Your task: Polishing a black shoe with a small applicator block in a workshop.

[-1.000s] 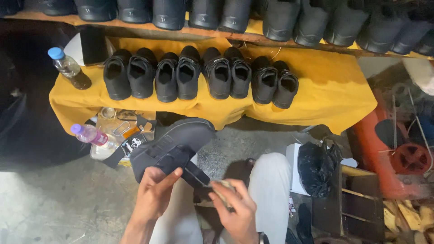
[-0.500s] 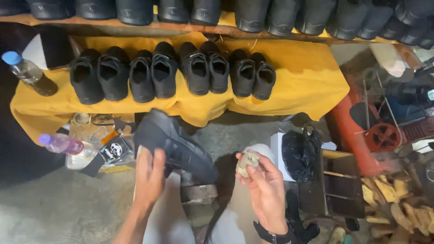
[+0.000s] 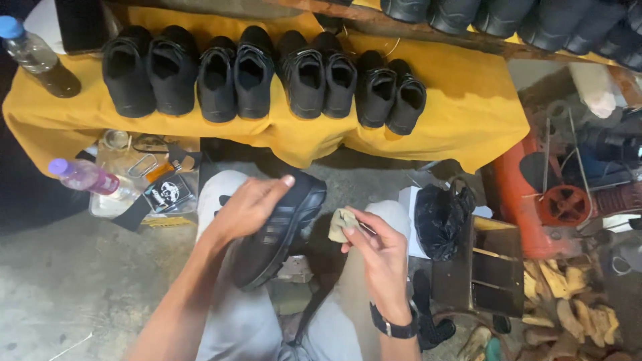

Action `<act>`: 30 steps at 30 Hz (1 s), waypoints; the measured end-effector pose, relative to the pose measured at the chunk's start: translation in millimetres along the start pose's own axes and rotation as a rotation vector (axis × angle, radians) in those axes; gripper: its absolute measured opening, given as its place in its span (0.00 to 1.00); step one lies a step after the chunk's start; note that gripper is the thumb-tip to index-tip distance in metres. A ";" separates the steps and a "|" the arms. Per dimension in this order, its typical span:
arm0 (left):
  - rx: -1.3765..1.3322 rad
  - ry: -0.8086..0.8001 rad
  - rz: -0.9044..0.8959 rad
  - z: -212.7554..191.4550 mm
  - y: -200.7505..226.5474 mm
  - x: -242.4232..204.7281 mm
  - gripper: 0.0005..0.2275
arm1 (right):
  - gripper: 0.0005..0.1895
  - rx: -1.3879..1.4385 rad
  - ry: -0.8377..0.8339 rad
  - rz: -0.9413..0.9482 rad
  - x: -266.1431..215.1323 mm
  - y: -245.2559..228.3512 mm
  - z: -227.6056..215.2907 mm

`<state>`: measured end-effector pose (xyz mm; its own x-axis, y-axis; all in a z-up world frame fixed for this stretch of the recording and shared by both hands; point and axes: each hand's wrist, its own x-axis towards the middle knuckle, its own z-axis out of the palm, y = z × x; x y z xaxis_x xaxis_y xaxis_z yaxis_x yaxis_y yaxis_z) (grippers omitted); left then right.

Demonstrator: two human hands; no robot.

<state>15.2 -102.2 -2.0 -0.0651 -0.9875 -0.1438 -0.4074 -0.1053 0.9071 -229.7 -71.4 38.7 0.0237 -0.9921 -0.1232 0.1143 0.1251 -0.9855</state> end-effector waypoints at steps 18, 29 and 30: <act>-0.031 -0.100 0.262 15.3 -9.4 15.9 0.25 | 0.16 -0.477 -0.166 -0.468 36.5 6.0 13.2; -0.043 -0.146 0.214 23.0 -15.3 23.9 0.25 | 0.10 -0.802 -0.158 -0.501 32.6 -1.5 18.9; -0.041 -0.148 0.214 23.5 -14.2 24.1 0.25 | 0.10 -0.800 -0.156 -0.501 34.2 -1.8 17.7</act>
<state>-1.9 -121.7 -27.7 -0.2797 -0.9601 -0.0002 -0.3331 0.0969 0.9379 -211.4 -105.4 38.3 0.2948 -0.9092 0.2941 -0.5645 -0.4140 -0.7141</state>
